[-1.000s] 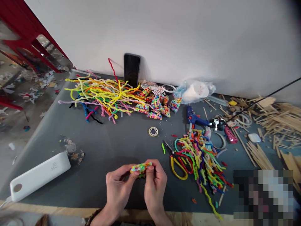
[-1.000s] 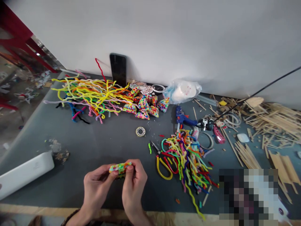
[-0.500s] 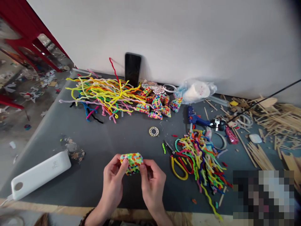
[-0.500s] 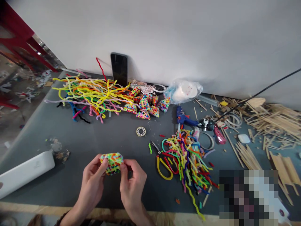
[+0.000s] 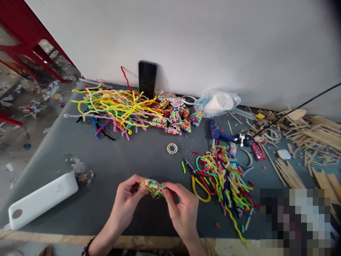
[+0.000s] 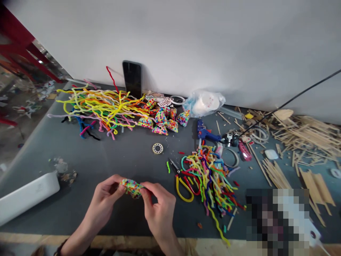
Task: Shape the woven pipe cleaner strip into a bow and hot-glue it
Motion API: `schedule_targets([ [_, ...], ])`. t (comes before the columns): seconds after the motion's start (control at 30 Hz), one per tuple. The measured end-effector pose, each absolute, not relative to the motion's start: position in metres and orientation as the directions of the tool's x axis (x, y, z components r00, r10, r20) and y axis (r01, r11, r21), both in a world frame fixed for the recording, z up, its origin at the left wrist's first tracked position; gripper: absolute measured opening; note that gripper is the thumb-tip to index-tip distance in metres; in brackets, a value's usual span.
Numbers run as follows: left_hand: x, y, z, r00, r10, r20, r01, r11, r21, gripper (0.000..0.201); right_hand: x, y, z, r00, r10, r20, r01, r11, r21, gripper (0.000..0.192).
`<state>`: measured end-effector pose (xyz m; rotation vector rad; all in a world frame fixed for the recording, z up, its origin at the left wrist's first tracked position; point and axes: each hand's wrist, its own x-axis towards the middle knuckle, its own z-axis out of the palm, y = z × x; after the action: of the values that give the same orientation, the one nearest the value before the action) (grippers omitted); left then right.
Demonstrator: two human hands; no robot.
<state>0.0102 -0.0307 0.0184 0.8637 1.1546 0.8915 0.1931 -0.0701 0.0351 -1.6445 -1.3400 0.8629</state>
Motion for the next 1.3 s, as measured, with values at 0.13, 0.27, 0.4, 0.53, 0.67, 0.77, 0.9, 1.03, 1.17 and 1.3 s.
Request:
schedule_targets([
  [0.13,0.016,-0.03,0.021,0.171,0.879,-0.445,-0.226,0.474,0.851,0.024,0.191,-0.069,0.031,0.242,0.955,-0.169,0.235,-0.227,-0.945,0.019],
  [0.27,0.02,-0.03,0.027,0.21,0.876,-0.435,-0.345,0.482,0.805,0.051,0.189,-0.064,0.023,0.3,0.89,-0.344,-0.062,-0.342,-0.938,0.032],
  [0.4,0.018,-0.034,0.026,0.36,0.85,-0.384,-0.341,0.503,0.794,0.049,0.191,-0.062,0.018,0.281,0.91,-0.305,0.008,-0.32,-0.947,0.03],
  [0.53,0.015,-0.037,0.019,0.39,0.862,-0.323,-0.272,0.443,0.854,0.061,0.192,-0.065,0.02,0.265,0.964,-0.007,0.372,-0.109,-0.922,0.032],
  [0.67,0.017,-0.038,0.015,0.405,0.865,-0.297,-0.276,0.425,0.862,0.079,0.189,-0.069,0.024,0.069,0.996,0.052,0.344,0.026,-0.939,0.047],
  [0.77,0.016,-0.036,0.014,0.392,0.891,-0.228,-0.214,0.33,0.919,0.077,0.19,-0.068,0.027,0.021,1.0,-0.004,0.205,-0.008,-0.979,0.074],
  [0.9,0.011,-0.034,0.014,0.387,0.913,-0.129,-0.114,0.186,0.976,0.083,0.195,-0.065,0.03,-0.056,0.998,-0.041,0.135,-0.033,-0.99,0.068],
  [1.03,0.01,-0.033,0.018,0.4,0.91,-0.11,-0.09,0.159,0.983,0.094,0.199,-0.065,0.033,-0.1,0.994,-0.032,0.129,-0.018,-0.991,0.079],
  [1.17,0.01,-0.032,0.021,0.434,0.897,-0.08,0.008,0.085,0.996,0.075,0.199,-0.067,0.033,-0.097,0.995,-0.014,0.21,0.006,-0.978,0.083],
  [1.3,0.007,-0.029,0.024,0.465,0.882,-0.081,-0.03,0.107,0.994,0.074,0.198,-0.069,0.031,-0.069,0.998,0.001,0.071,0.006,-0.997,0.072],
])
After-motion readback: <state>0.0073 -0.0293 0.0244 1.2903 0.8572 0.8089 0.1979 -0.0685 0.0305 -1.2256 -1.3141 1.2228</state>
